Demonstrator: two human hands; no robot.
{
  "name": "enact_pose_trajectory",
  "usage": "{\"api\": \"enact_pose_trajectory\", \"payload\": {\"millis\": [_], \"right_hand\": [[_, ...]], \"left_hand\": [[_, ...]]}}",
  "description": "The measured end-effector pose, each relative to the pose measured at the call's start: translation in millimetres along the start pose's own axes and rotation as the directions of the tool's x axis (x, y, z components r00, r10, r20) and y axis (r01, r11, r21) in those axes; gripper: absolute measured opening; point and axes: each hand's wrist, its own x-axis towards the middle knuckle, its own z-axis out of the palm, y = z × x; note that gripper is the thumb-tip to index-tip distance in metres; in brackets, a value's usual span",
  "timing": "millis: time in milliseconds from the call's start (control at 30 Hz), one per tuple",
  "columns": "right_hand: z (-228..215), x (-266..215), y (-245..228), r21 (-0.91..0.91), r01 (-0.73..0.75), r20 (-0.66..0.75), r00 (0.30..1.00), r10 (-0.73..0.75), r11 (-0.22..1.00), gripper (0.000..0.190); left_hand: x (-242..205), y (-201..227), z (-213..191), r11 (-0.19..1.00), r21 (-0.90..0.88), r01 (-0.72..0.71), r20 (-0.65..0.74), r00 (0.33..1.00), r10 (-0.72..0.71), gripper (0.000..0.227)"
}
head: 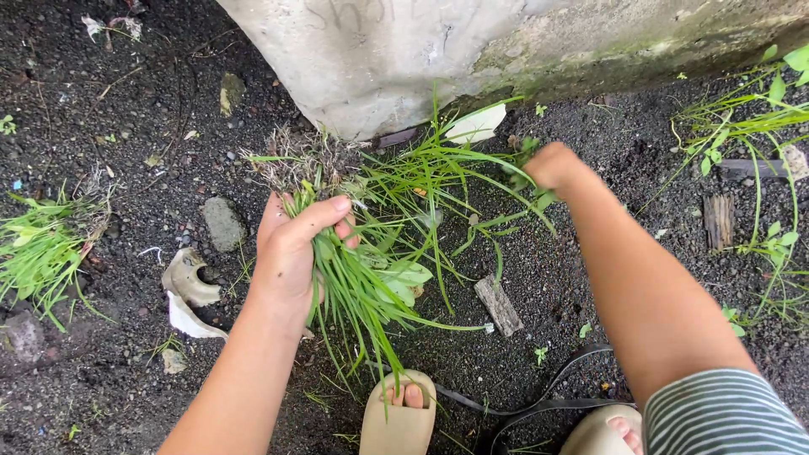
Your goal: Pulling weeds and grass from a gravel area next to a wall.
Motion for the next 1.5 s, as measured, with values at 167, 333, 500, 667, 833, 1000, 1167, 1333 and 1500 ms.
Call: {"api": "enact_pose_trajectory", "payload": {"millis": [167, 333, 500, 667, 833, 1000, 1167, 1333, 1500], "right_hand": [[-82.3, -65.8, -16.8, 0.627, -0.096, -0.059, 0.984, 0.17, 0.773, 0.018], [-53.7, -37.1, 29.4, 0.355, 0.459, -0.807, 0.59, 0.019, 0.815, 0.02], [-1.6, -69.9, 51.3, 0.088, -0.035, -0.445, 0.893, 0.071, 0.995, 0.044], [-14.0, -65.1, 44.5, 0.289, -0.178, -0.135, 0.965, 0.224, 0.941, 0.031], [-51.6, -65.2, -4.0, 0.651, 0.153, -0.265, 0.964, 0.034, 0.744, 0.026], [-87.3, -155.0, -102.6, 0.852, 0.298, -0.191, 0.943, -0.274, 0.43, 0.016], [-47.3, -209.3, -172.1, 0.916, 0.284, -0.138, 0.886, -0.444, 0.283, 0.014], [13.1, -239.8, -203.6, 0.656, 0.61, -0.381, 0.775, -0.503, 0.443, 0.015], [32.7, -279.1, -216.7, -0.223, 0.765, -0.481, 0.453, -0.751, 0.605, 0.029]], "left_hand": [[6.3, -3.2, -3.3, 1.0, -0.013, -0.026, 0.033, 0.999, 0.026, 0.023], [12.9, -12.3, 0.5, 0.999, -0.024, -0.035, 0.043, 0.998, 0.036, 0.02], [8.8, -12.0, 14.1, 1.0, 0.0, -0.011, 0.011, 1.0, 0.011, 0.032], [8.4, -17.5, 8.7, 0.998, 0.035, 0.061, -0.037, 0.998, -0.06, 0.034], [21.8, -33.4, 3.5, 1.0, 0.013, 0.02, -0.026, 0.999, -0.019, 0.036], [35.6, -57.2, -0.3, 0.999, 0.032, 0.026, 0.005, 1.0, -0.026, 0.035], [50.6, -81.7, -3.0, 0.999, 0.05, -0.01, 0.041, 0.999, 0.008, 0.052], [60.9, -83.7, -13.5, 0.964, -0.044, 0.264, -0.216, 0.939, -0.267, 0.115], [69.2, -78.4, -22.7, 0.938, -0.293, 0.183, -0.06, 0.976, -0.209, 0.127]]}}
